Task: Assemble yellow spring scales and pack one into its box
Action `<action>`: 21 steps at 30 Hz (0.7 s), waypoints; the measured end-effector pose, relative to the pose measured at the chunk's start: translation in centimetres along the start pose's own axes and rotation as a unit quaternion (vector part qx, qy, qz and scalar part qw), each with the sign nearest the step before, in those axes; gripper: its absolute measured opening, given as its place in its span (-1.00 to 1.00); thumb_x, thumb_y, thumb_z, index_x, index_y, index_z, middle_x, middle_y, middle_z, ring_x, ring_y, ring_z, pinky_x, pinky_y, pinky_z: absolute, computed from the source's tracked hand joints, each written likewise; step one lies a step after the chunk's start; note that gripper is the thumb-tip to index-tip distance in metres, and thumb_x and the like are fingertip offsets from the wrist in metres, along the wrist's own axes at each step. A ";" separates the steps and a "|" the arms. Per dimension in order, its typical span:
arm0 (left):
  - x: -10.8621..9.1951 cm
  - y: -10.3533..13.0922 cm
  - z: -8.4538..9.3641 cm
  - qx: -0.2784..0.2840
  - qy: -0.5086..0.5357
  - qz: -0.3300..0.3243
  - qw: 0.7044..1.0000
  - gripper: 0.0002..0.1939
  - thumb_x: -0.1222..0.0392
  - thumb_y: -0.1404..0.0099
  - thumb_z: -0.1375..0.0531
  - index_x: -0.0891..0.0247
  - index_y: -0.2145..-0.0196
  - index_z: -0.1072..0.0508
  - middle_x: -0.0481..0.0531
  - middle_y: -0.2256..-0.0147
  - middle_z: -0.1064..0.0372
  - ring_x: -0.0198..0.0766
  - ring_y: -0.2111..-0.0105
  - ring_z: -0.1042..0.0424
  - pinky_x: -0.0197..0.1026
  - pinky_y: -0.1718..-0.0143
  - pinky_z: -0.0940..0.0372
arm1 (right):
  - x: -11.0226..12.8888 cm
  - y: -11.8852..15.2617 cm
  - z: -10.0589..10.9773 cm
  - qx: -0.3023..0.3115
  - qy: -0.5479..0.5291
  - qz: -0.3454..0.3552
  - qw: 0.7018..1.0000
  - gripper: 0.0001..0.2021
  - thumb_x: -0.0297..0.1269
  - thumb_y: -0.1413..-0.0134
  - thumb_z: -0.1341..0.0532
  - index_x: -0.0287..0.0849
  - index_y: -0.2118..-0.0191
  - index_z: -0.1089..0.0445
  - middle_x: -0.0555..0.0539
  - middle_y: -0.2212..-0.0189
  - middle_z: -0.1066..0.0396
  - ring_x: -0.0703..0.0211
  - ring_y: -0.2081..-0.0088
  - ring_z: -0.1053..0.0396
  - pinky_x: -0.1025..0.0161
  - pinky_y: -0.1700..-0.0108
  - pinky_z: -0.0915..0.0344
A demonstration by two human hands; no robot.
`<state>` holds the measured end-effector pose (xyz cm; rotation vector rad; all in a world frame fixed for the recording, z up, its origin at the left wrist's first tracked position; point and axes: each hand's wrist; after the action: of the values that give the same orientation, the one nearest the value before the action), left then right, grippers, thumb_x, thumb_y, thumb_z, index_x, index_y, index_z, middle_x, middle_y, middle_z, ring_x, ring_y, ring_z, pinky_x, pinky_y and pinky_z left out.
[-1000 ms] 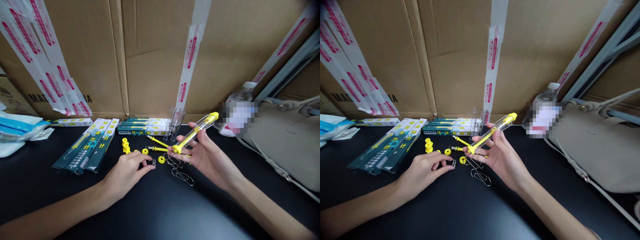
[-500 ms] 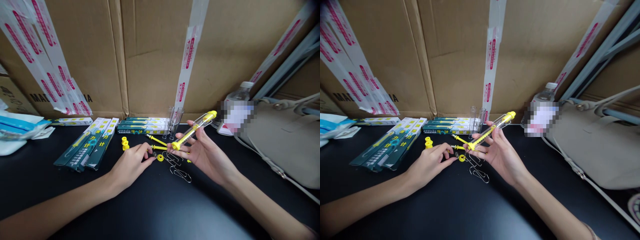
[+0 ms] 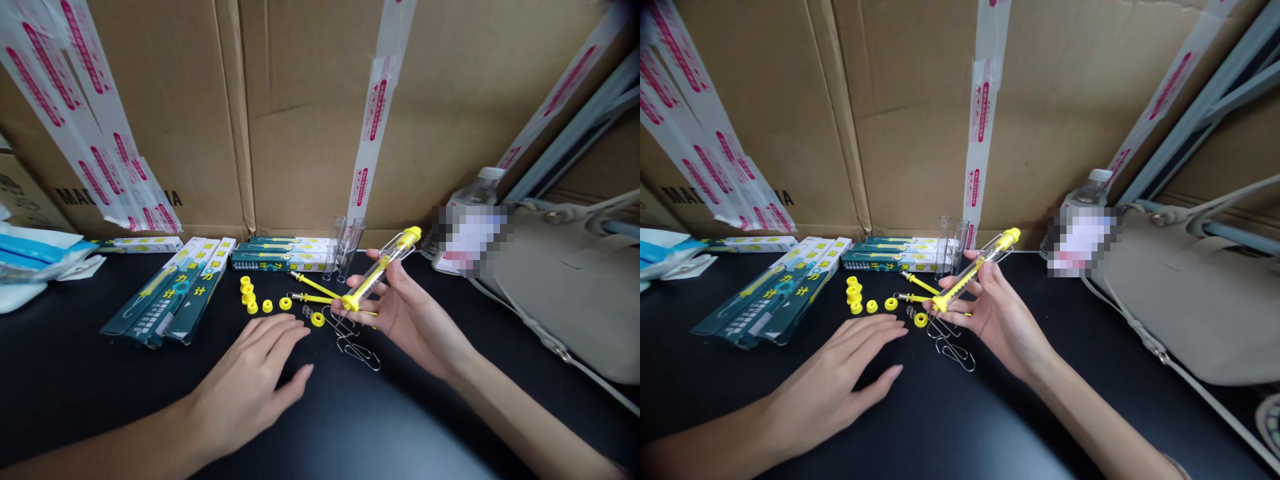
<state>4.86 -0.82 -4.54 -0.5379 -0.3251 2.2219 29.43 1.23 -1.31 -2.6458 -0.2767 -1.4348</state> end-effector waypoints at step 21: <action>-6.3 0.5 -4.3 0.175 -0.130 -0.092 0.972 -0.33 0.19 -0.45 -0.02 0.57 -0.38 0.06 0.78 -0.24 -0.06 0.66 -0.21 -0.10 0.59 -0.05 -0.15 | 0.6 0.3 -0.1 -0.009 0.003 0.005 1.000 -0.74 -0.01 -0.43 0.01 0.08 -0.05 -0.29 -0.02 0.25 -0.58 -0.08 0.18 -0.63 -0.10 -0.05 -0.46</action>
<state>10.23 -5.72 -6.76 -0.0248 -0.1049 2.1054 29.71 0.97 -0.73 -2.6519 -0.2508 -1.4496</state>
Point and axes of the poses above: each hand's wrist, its own y-axis away from the middle knuckle, its own z-axis out of the back of the hand, x = y × z
